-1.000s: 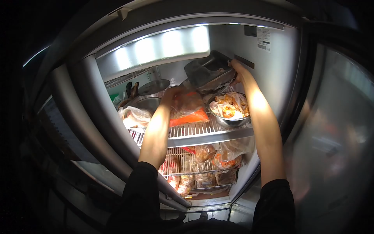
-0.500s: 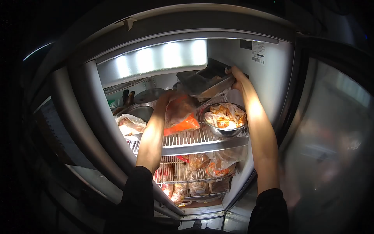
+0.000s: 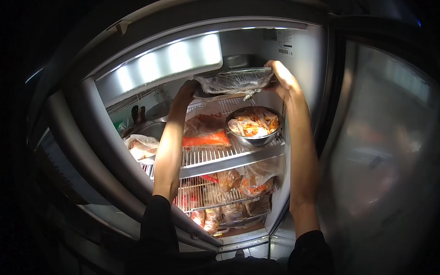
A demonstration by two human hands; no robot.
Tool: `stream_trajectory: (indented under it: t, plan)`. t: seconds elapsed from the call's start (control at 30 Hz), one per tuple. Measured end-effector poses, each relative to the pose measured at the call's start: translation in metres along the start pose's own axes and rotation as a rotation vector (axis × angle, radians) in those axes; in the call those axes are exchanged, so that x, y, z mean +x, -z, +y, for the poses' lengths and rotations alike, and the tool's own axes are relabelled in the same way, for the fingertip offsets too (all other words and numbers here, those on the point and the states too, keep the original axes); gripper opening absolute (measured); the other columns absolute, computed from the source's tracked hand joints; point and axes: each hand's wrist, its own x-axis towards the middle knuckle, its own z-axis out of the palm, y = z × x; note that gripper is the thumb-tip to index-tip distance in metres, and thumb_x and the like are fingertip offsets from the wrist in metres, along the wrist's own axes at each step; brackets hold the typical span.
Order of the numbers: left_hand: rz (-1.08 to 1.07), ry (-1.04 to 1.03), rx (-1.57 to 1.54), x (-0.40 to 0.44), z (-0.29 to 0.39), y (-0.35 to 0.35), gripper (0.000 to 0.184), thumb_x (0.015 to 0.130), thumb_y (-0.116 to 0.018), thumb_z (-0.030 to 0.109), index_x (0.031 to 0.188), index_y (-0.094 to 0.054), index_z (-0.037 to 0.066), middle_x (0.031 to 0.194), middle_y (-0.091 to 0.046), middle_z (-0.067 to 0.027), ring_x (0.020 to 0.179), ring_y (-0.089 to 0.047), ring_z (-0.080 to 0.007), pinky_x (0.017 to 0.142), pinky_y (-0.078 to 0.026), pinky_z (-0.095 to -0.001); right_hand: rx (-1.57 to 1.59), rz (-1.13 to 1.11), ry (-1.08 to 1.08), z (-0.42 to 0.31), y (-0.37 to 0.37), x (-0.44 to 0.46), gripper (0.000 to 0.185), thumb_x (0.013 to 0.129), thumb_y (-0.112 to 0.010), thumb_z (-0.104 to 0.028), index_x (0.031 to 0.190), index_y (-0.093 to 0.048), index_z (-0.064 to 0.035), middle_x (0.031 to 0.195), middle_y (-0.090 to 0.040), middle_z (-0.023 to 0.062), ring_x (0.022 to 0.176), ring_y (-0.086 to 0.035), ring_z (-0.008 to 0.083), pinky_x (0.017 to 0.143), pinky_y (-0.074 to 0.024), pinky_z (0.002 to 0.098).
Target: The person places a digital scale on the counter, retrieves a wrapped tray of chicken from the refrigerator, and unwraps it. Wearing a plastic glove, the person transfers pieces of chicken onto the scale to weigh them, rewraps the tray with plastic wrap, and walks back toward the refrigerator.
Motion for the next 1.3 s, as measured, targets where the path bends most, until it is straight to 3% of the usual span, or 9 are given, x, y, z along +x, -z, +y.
stream_trajectory:
  t: [0.13, 0.17, 0.27, 0.3, 0.37, 0.5, 0.57, 0.83, 1.3]
  plan:
    - [0.010, -0.239, -0.053, -0.046, 0.044, -0.013, 0.025, 0.083, -0.057, 0.023, 0.083, -0.065, -0.001, 0.067, -0.056, -0.0025, 0.058, -0.050, -0.0096, 0.051, -0.038, -0.0261, -0.056, -0.112, 0.147, -0.011, 0.007, -0.052, 0.016, 0.087, -0.051, -0.027, 0.080, -0.053, -0.0122, 0.075, -0.055, 0.0012, 0.068, -0.057, 0.0134, 0.060, -0.0514, 0.0319]
    - [0.155, 0.091, -0.339, -0.051, 0.042, -0.019, 0.025, 0.082, -0.057, 0.024, 0.082, -0.065, -0.001, 0.065, -0.056, -0.0023, 0.052, -0.044, -0.0089, 0.045, -0.032, -0.0268, -0.113, -0.076, 0.124, -0.015, 0.007, -0.068, 0.017, 0.087, -0.053, -0.027, 0.077, -0.053, -0.0125, 0.074, -0.054, 0.0005, 0.067, -0.056, 0.0118, 0.057, -0.0493, 0.0284]
    - [0.220, 0.415, -0.354, -0.078, 0.040, -0.020, 0.023, 0.086, -0.057, 0.016, 0.096, -0.062, -0.005, 0.090, -0.065, -0.0130, 0.078, -0.063, -0.0195, 0.066, -0.053, -0.0320, -0.262, 0.074, 0.167, -0.013, 0.024, -0.109, 0.021, 0.085, -0.049, -0.028, 0.074, -0.051, -0.0102, 0.072, -0.051, 0.0017, 0.065, -0.049, 0.0072, 0.056, -0.0417, 0.0245]
    - [0.236, 0.298, -0.664, -0.099, 0.011, -0.019, 0.029, 0.081, -0.057, 0.026, 0.075, -0.061, -0.002, 0.066, -0.060, -0.0076, 0.052, -0.055, -0.0129, 0.044, -0.041, -0.0276, -0.354, 0.058, 0.251, -0.006, 0.040, -0.116, 0.026, 0.086, -0.050, -0.032, 0.073, -0.050, -0.0087, 0.071, -0.051, 0.0018, 0.065, -0.048, 0.0077, 0.055, -0.0388, 0.0240]
    - [0.335, 0.123, -0.288, -0.166, 0.105, -0.051, 0.033, 0.082, -0.061, 0.031, 0.080, -0.061, -0.001, 0.069, -0.059, -0.0041, 0.053, -0.052, -0.0091, 0.047, -0.041, -0.0244, -1.017, 0.054, 0.608, -0.010, 0.039, -0.167, 0.040, 0.088, -0.048, -0.042, 0.077, -0.050, -0.0037, 0.075, -0.052, 0.0039, 0.069, -0.049, 0.0124, 0.062, -0.0424, 0.0272]
    - [0.373, 0.088, -0.385, -0.248, 0.114, -0.081, 0.024, 0.082, -0.063, 0.025, 0.082, -0.056, 0.003, 0.065, -0.052, 0.0012, 0.053, -0.046, -0.0038, 0.046, -0.036, -0.0188, -0.744, 0.146, 0.605, 0.014, 0.051, -0.256, 0.048, 0.085, -0.049, -0.044, 0.099, -0.056, 0.0018, 0.107, -0.056, 0.0141, 0.099, -0.053, 0.0247, 0.089, -0.0405, 0.0324]
    - [0.465, 0.098, -0.442, -0.300, 0.122, -0.099, 0.022, 0.083, -0.062, 0.022, 0.090, -0.053, 0.003, 0.065, -0.053, 0.0006, 0.053, -0.046, -0.0039, 0.045, -0.035, -0.0187, -0.162, 0.267, 0.209, 0.011, 0.029, -0.300, 0.053, 0.078, -0.050, -0.034, 0.114, -0.053, 0.0060, 0.115, -0.054, 0.0170, 0.107, -0.051, 0.0283, 0.096, -0.0364, 0.0336]
    - [1.058, 0.199, -0.388, -0.528, 0.201, -0.158, 0.016, 0.084, -0.055, 0.004, 0.100, -0.051, 0.005, 0.079, -0.060, -0.0034, 0.070, -0.057, -0.0077, 0.058, -0.046, -0.0206, -0.009, -0.186, 0.138, 0.050, 0.025, -0.385, 0.060, 0.072, -0.051, -0.026, 0.117, -0.048, 0.0127, 0.113, -0.055, 0.0221, 0.107, -0.052, 0.0289, 0.099, -0.0350, 0.0374]
    - [2.096, 0.302, 0.667, -0.977, 0.473, -0.306, 0.016, 0.080, -0.053, 0.007, 0.094, -0.045, 0.002, 0.076, -0.058, -0.0106, 0.070, -0.057, -0.0131, 0.059, -0.046, -0.0291, 0.012, -1.292, -0.418, 0.211, -0.131, -0.669, 0.060, 0.072, -0.051, -0.022, 0.125, -0.046, 0.0064, 0.123, -0.050, 0.0190, 0.114, -0.047, 0.0280, 0.099, -0.0352, 0.0379]
